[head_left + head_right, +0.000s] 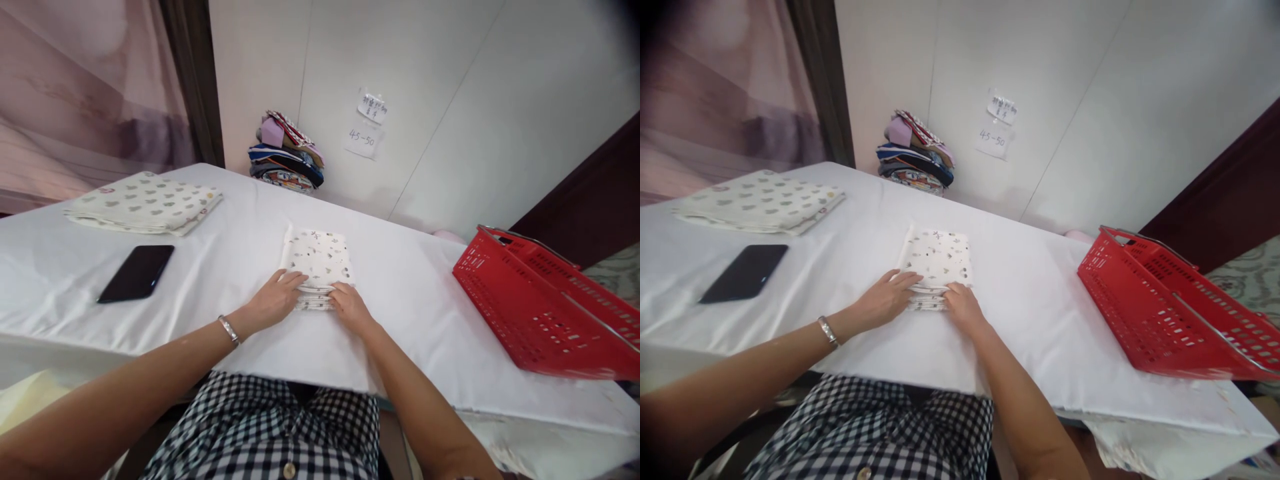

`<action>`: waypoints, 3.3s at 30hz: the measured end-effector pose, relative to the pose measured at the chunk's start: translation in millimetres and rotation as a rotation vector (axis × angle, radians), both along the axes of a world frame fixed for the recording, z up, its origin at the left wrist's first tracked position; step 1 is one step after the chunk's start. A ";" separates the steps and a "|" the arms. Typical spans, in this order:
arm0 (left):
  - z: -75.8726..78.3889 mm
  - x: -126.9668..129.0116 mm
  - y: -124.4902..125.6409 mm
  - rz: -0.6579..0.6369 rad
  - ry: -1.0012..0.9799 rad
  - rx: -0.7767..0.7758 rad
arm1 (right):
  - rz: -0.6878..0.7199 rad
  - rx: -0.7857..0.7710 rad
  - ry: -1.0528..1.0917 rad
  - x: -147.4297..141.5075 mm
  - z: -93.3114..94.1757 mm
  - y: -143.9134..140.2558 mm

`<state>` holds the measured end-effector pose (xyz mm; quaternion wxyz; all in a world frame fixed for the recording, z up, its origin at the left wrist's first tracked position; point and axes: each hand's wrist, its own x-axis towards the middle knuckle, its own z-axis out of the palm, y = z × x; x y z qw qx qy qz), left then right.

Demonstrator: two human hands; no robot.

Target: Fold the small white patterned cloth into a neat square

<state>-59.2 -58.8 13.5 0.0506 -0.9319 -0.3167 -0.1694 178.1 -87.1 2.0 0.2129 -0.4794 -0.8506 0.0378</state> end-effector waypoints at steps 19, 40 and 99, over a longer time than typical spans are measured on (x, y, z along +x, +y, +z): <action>-4.7 -6.6 0.0 -0.016 -0.087 -0.072 | -0.046 -0.007 -0.133 -5.3 -3.4 -2.8; -0.6 -0.7 3.9 -0.034 -0.129 -0.068 | -0.161 0.118 -0.272 -33.8 -3.6 -6.2; 23.8 -6.9 8.3 0.036 -0.418 -0.518 | -0.026 0.378 -0.133 -75.8 -20.3 -20.6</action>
